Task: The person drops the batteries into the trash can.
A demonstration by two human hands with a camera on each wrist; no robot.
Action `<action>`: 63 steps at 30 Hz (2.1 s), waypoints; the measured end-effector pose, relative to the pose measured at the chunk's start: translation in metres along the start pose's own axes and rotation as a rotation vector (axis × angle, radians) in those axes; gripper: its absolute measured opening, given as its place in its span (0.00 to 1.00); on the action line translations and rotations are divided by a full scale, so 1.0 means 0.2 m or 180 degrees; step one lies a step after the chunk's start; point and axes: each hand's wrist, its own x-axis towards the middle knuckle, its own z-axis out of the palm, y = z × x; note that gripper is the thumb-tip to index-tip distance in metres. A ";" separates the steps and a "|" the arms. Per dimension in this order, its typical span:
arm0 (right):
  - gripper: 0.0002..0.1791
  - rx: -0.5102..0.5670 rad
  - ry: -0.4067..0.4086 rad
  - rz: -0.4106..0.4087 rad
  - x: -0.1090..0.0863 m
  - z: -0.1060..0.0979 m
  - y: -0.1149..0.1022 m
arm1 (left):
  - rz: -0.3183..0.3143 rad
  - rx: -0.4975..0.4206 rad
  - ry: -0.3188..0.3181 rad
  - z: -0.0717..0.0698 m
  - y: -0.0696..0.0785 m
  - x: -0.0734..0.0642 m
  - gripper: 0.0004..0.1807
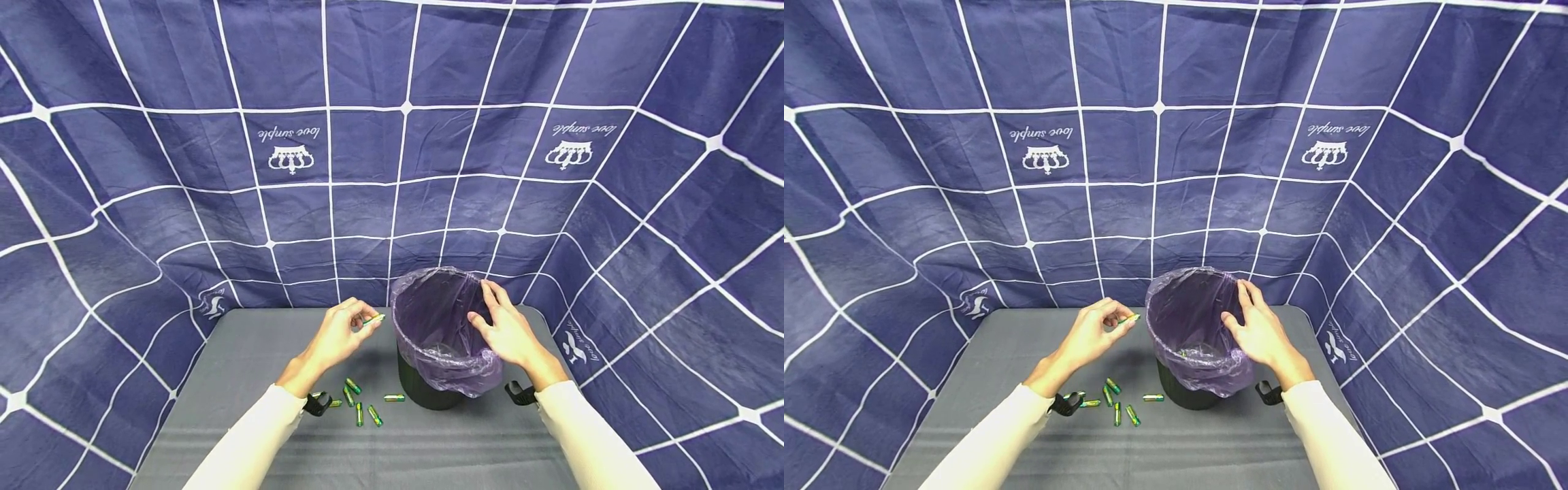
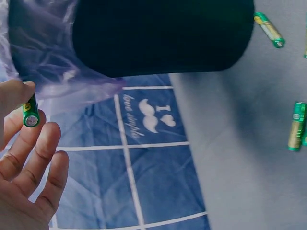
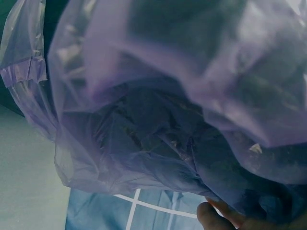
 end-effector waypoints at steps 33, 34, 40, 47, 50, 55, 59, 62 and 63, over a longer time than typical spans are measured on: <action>0.45 -0.0018 0.0024 -0.0004 0.00 0.01 0.00 | 0.0863 0.0394 -0.0459 -0.06 0.51 0.55 0.07; 0.45 -0.0021 0.0029 0.0002 0.00 0.01 0.00 | 0.0846 0.0419 -0.0503 -0.05 0.52 0.57 0.07; 0.45 -0.0031 0.0047 -0.0012 0.00 0.00 -0.01 | 0.0795 0.0541 -0.0696 0.01 0.54 0.63 0.08; 0.45 -0.0037 0.0043 -0.0015 0.00 0.00 -0.01 | 0.0732 0.0733 -0.0773 0.03 0.53 0.64 0.12; 0.45 -0.0033 0.0011 -0.0003 0.00 0.00 0.00 | 0.0698 0.0806 -0.0793 0.03 0.52 0.62 0.13; 0.45 -0.0036 0.0023 -0.0039 0.00 0.00 0.01 | 0.0635 0.0844 -0.0716 0.01 0.50 0.55 0.13; 0.45 -0.0041 0.0030 -0.0042 -0.01 0.01 0.01 | 0.0608 0.0842 -0.0670 0.00 0.46 0.49 0.13; 0.44 -0.0013 0.0047 -0.0025 -0.02 0.01 0.01 | 0.0631 0.0812 -0.0634 0.00 0.43 0.44 0.12; 0.44 -0.0012 0.0047 -0.0020 -0.02 0.01 0.01 | 0.0631 0.0801 -0.0618 0.00 0.43 0.43 0.12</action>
